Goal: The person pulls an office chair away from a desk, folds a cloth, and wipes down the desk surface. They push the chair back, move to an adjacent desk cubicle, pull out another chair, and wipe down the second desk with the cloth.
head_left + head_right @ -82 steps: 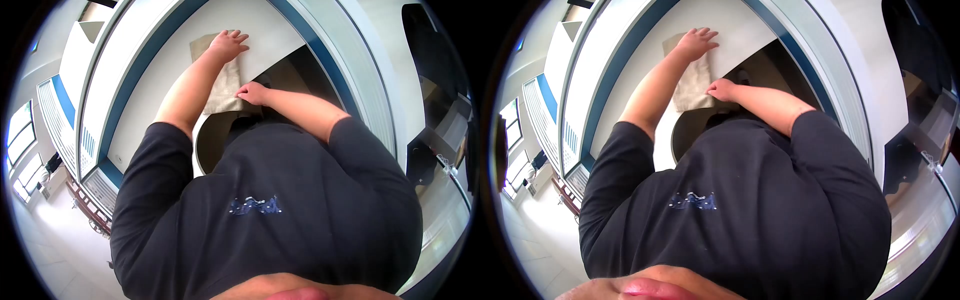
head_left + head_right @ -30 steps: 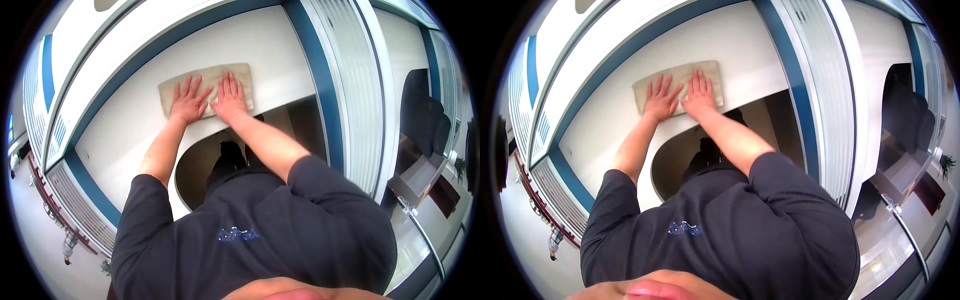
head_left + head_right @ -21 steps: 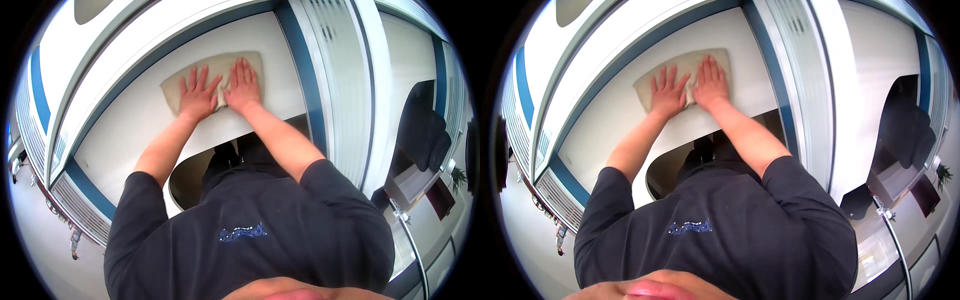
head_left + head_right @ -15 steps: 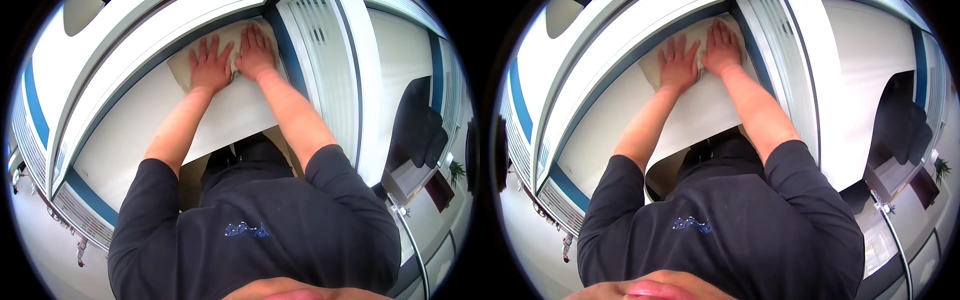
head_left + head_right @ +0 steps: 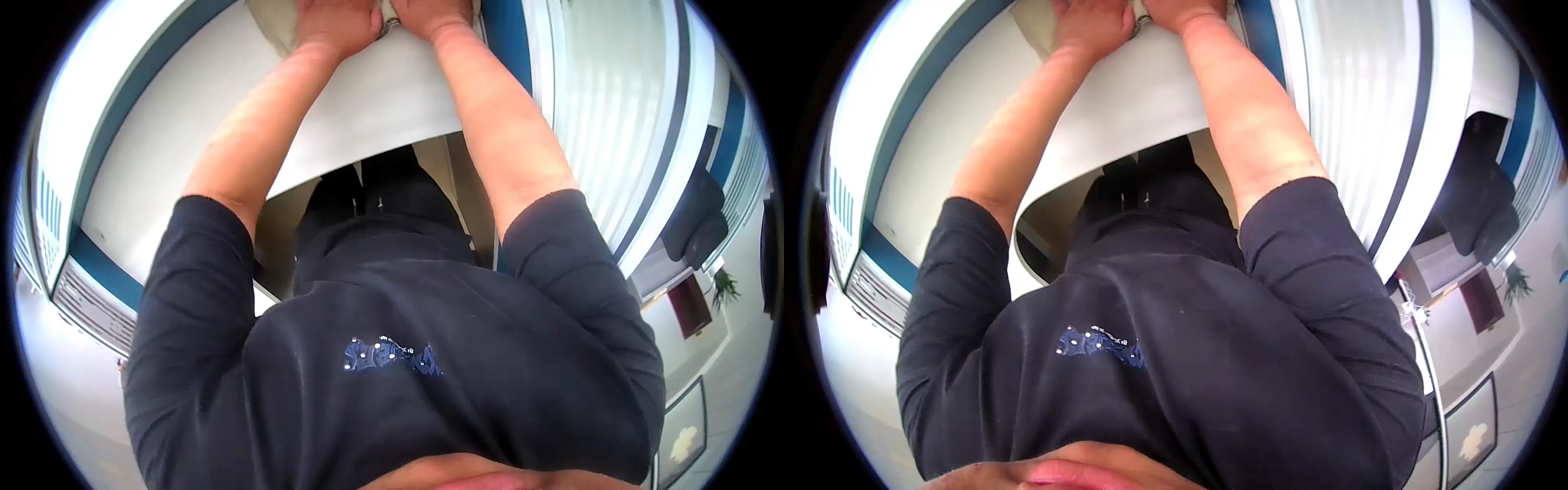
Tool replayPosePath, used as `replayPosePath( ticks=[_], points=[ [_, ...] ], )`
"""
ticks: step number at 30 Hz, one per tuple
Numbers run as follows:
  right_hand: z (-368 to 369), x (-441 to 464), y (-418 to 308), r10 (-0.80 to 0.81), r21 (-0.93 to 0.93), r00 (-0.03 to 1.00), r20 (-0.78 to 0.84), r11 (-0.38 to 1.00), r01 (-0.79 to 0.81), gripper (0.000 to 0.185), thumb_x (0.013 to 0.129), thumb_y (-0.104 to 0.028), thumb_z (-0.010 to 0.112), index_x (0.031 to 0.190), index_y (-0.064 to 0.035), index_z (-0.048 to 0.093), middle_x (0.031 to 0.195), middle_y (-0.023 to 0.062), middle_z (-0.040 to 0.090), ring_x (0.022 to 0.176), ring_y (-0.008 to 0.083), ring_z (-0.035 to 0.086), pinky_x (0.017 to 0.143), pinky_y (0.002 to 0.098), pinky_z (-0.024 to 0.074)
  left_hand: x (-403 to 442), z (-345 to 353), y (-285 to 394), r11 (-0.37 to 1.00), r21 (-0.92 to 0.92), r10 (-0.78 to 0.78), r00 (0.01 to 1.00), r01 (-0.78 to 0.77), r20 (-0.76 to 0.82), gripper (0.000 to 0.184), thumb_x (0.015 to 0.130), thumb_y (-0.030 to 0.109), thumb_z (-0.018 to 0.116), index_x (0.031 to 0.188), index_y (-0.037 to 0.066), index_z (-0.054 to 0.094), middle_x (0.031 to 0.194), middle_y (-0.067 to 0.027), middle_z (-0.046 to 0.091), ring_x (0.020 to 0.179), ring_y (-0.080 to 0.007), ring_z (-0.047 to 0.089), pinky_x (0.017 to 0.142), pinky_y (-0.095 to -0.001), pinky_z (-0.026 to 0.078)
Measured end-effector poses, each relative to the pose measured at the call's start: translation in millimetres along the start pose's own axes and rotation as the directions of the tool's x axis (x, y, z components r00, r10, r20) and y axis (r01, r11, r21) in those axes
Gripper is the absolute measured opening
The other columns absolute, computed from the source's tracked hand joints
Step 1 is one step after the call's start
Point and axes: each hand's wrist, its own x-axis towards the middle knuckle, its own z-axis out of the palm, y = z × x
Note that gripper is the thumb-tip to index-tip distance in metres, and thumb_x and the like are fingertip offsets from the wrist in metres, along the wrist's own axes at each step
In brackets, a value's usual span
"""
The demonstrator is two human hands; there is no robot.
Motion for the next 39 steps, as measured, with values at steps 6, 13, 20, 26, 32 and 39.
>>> replayPosePath(
  ticks=[6, 13, 20, 26, 32, 39],
  points=[
    [-26.7, -144.2, 13.1, 0.151, -0.012, 0.972, 0.179, 0.988, -0.152, 0.086, 0.091, -0.043, 0.064, 0.161, -0.0023, 0.034, 0.170, 0.0280, 0.022, 0.158, 0.0458, 0.018, 0.129, 0.0565, 0.0157, -89.8, 8.4, 72.9, 0.995, 0.015, 0.094, 0.959, -0.101, 0.268, 0.069, 0.098, 0.042, 0.056, 0.163, 0.040, 0.034, 0.172, -0.0053, 0.030, 0.158, -0.0382, 0.024, 0.118, -0.0753, 0.023],
    [-46.8, -295.3, 23.0, 0.141, 0.014, 0.929, 0.343, 0.988, -0.156, 0.096, 0.090, -0.043, 0.067, 0.161, 0.0063, 0.026, 0.170, 0.0361, 0.010, 0.159, 0.0532, 0.007, 0.129, 0.0603, 0.0076, -215.4, 4.2, 130.1, 0.969, -0.229, 0.196, 0.855, -0.093, 0.481, 0.072, 0.102, 0.044, 0.053, 0.168, 0.038, 0.026, 0.179, -0.0028, 0.010, 0.164, -0.0352, 0.006, 0.126, -0.0689, 0.008],
    [-29.5, -269.4, 9.4, 0.197, -0.103, 0.947, 0.253, 0.979, -0.176, 0.100, 0.096, -0.046, 0.062, 0.162, 0.0118, 0.013, 0.170, 0.0376, 0.004, 0.160, 0.0519, 0.002, 0.130, 0.0582, 0.0033, -218.3, 40.7, 96.9, 0.925, -0.196, 0.354, 0.924, -0.325, 0.142, 0.073, 0.096, 0.035, 0.058, 0.165, 0.029, 0.035, 0.177, 0.0014, 0.020, 0.164, -0.0267, 0.013, 0.130, -0.0585, 0.008],
    [-42.7, -248.1, 12.8, 0.160, -0.215, 0.922, 0.353, 0.973, -0.087, 0.103, 0.098, -0.048, 0.059, 0.160, 0.0167, 0.008, 0.170, 0.0379, 0.003, 0.160, 0.0503, 0.000, 0.131, 0.0565, 0.0011, -221.7, 52.6, 105.6, 0.922, -0.314, 0.240, 0.971, -0.227, 0.004, 0.070, 0.096, 0.031, 0.055, 0.164, 0.024, 0.037, 0.176, 0.0015, 0.022, 0.163, -0.0251, 0.017, 0.131, -0.0541, 0.012],
    [-25.2, -200.8, -33.1, -0.132, -0.095, 0.895, 0.426, 0.977, 0.189, 0.102, 0.095, -0.047, 0.057, 0.157, 0.0210, 0.013, 0.170, 0.0377, 0.004, 0.160, 0.0502, -0.002, 0.131, 0.0575, 0.0011, -245.4, 33.3, 77.5, 0.932, -0.361, -0.042, 0.999, 0.042, 0.007, 0.073, 0.098, 0.045, 0.058, 0.163, 0.018, 0.040, 0.175, 0.0006, 0.026, 0.163, -0.0224, 0.016, 0.132, -0.0513, 0.006],
    [5.6, -182.3, -195.8, -0.421, -0.009, 0.692, 0.586, 0.851, 0.525, 0.106, 0.089, -0.046, 0.064, 0.157, 0.0199, 0.017, 0.171, 0.0373, 0.002, 0.160, 0.0534, -0.004, 0.128, 0.0624, -0.0001, -366.3, 9.6, -14.2, 0.902, -0.237, -0.372, 0.928, 0.361, -0.006, 0.070, 0.094, 0.046, 0.065, 0.158, 0.024, 0.047, 0.173, 0.0041, 0.031, 0.161, -0.0202, 0.021, 0.131, -0.0489, 0.008]
  ],
)
